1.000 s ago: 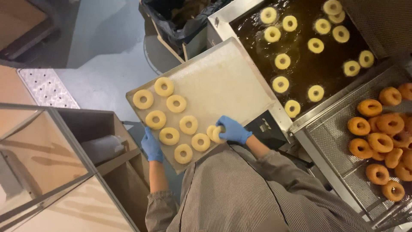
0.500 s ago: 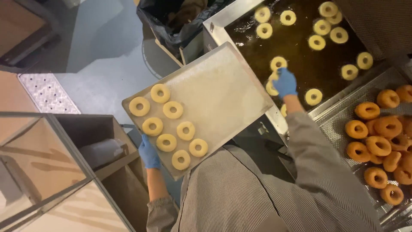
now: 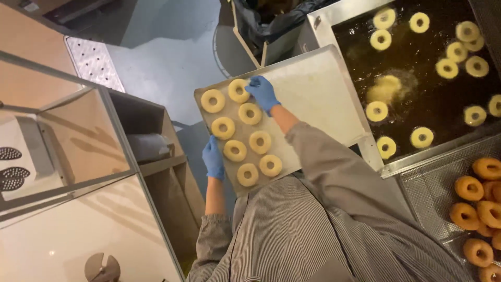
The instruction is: Frying raw dough donuts in a deep fryer and transferring cooked donuts onto a tray.
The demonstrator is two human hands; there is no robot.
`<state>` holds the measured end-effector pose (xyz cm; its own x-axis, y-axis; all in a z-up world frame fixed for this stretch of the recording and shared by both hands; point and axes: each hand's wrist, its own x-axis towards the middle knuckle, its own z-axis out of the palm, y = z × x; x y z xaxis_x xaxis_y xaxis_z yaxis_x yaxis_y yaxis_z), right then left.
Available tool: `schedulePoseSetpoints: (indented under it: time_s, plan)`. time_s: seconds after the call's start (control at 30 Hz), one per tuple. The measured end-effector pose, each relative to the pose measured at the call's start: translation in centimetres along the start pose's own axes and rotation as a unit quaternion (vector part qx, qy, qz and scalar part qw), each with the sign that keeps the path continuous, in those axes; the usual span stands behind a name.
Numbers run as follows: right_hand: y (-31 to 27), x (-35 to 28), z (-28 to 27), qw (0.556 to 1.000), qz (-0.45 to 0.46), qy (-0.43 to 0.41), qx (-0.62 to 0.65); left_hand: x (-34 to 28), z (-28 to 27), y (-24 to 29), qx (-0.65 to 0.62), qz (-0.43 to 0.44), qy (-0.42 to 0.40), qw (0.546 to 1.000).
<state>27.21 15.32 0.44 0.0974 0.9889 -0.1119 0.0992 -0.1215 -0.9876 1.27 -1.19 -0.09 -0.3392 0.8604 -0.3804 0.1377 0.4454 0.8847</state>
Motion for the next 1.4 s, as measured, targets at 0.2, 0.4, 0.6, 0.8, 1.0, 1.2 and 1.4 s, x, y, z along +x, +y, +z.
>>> schedulePoseSetpoints:
  time_s: [0.2,0.4,0.6,0.8,1.0,1.2,1.4]
  plan:
    - [0.1,1.1,3.5,0.961,0.058,0.035,-0.267,-0.2,0.2,0.6,0.015,0.032,0.025,0.999]
    - [-4.1,-2.5,0.4,0.991,-0.067,-0.073,-0.085,0.3,0.3,-1.0,0.027,-0.020,0.016,0.999]
    - [-2.3,-7.3,-1.9,0.914,-0.227,-0.069,-0.330,0.3,0.2,0.1,0.006,0.031,0.028,0.999]
    - [-2.0,-10.1,-7.2,0.988,-0.053,0.034,-0.143,1.8,-0.4,-2.5,0.078,-0.033,0.007,0.996]
    - [0.1,-10.4,-29.2,0.878,-0.020,0.263,-0.398,-1.3,0.0,4.2,-0.023,-0.035,-0.006,0.999]
    - [8.7,-7.5,-43.8,0.786,-0.115,0.299,-0.529,-1.1,-0.2,4.2,-0.026,-0.032,-0.011,0.999]
    - [-0.3,-5.7,-23.7,0.920,-0.142,0.161,-0.326,-0.4,-0.3,3.0,-0.013,-0.006,-0.003,1.000]
